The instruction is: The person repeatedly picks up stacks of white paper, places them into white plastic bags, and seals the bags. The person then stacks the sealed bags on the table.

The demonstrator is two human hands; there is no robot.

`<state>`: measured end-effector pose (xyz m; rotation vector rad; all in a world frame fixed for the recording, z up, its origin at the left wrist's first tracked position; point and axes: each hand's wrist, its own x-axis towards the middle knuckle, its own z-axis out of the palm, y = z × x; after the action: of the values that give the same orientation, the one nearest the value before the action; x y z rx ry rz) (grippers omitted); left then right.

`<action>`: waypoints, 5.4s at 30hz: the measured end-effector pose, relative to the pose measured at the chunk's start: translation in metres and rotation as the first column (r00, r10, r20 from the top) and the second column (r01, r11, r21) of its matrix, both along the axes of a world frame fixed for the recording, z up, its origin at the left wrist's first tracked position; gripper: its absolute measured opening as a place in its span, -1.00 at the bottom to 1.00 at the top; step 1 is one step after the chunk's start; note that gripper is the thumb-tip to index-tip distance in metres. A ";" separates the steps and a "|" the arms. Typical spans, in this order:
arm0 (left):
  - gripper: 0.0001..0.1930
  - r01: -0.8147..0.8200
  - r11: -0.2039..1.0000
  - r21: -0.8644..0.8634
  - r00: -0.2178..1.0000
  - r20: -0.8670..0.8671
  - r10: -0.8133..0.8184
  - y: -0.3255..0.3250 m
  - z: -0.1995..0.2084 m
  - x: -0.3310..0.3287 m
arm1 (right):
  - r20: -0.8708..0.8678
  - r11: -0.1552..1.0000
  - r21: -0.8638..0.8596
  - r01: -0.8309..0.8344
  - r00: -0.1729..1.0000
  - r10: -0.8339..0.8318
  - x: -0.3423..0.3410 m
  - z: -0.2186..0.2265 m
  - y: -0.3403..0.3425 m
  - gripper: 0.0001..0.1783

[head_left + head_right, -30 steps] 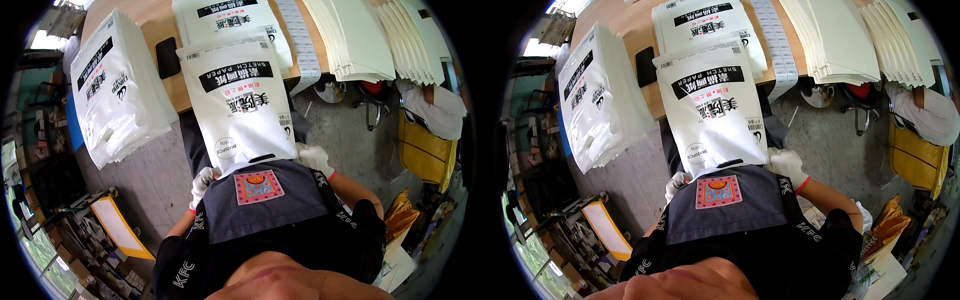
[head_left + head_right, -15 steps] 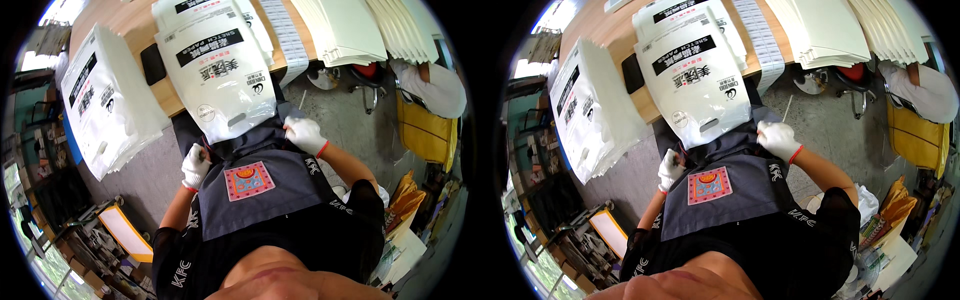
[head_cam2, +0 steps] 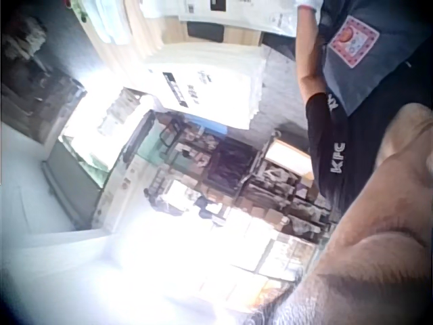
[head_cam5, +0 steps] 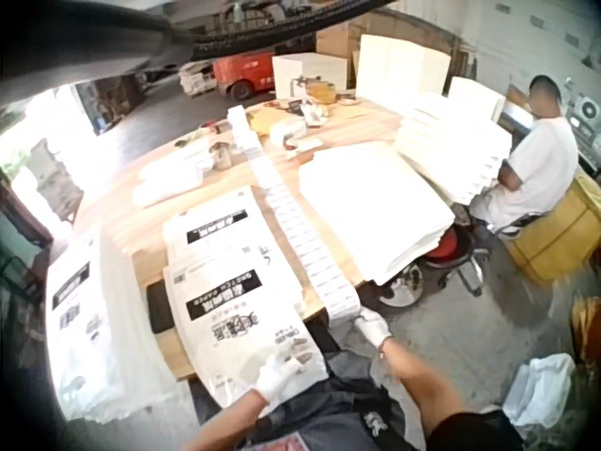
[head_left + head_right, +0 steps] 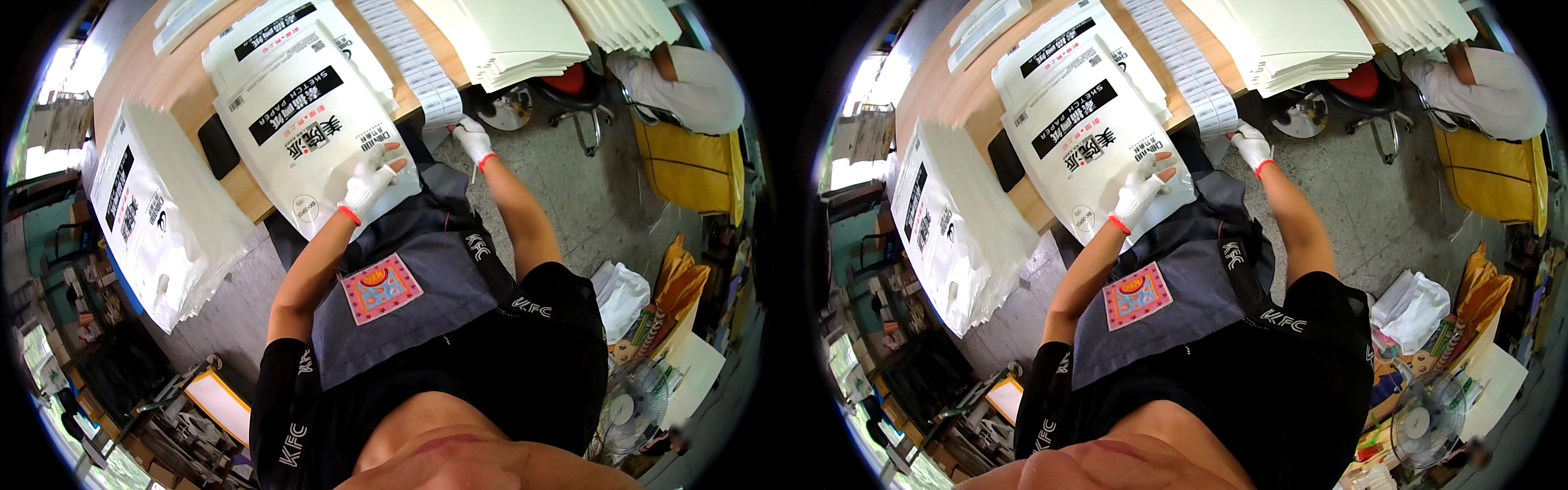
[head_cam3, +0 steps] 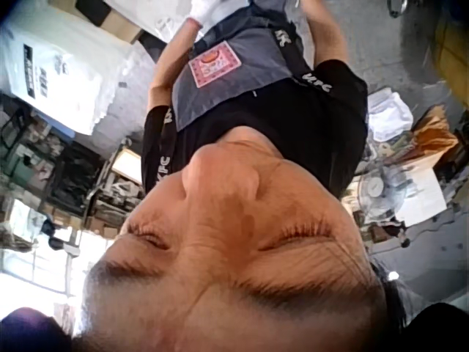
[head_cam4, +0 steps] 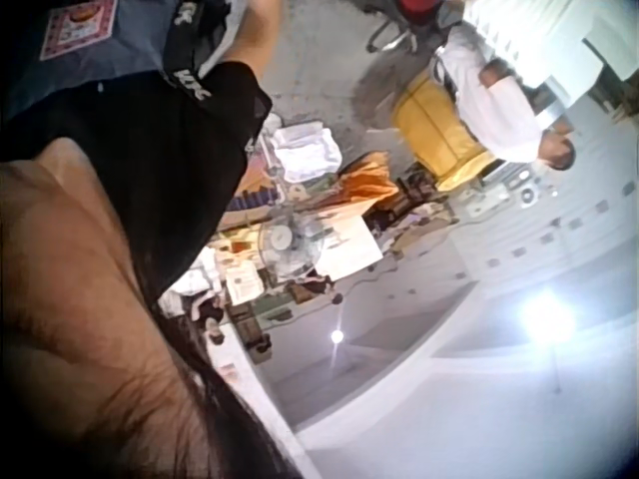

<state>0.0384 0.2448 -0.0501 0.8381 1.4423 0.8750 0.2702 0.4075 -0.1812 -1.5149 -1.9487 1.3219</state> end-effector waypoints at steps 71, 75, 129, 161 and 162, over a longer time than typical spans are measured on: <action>-0.48 -0.582 0.761 0.285 0.804 0.066 0.591 -0.148 0.086 -0.120 | -0.128 0.690 -0.602 -0.401 0.902 0.413 -0.114 0.140 -0.046 -0.71; -0.64 -0.131 0.739 0.661 0.694 -0.471 0.544 -0.180 0.156 -0.143 | -0.516 0.613 -0.612 -0.500 0.840 0.170 -0.166 0.135 -0.090 -0.72; -0.51 0.684 0.574 0.450 0.614 0.071 -0.786 0.013 0.195 0.031 | 0.259 0.728 0.663 -0.173 0.966 -0.006 -0.026 0.257 0.047 -0.82; -0.73 -0.027 0.993 -0.115 0.943 0.328 0.064 0.083 0.125 -0.036 | -0.780 0.871 -0.469 -0.147 0.531 -0.331 0.056 0.198 0.004 -0.62; -0.73 -0.016 0.999 -0.043 0.966 0.256 0.026 0.082 0.130 -0.030 | -0.741 0.945 -0.327 0.019 0.616 -0.268 0.048 0.168 0.007 -0.60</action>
<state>0.0085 0.3266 0.0803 0.6531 1.2393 0.9312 0.3179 0.4143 -0.0135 -0.8897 -1.0712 1.8357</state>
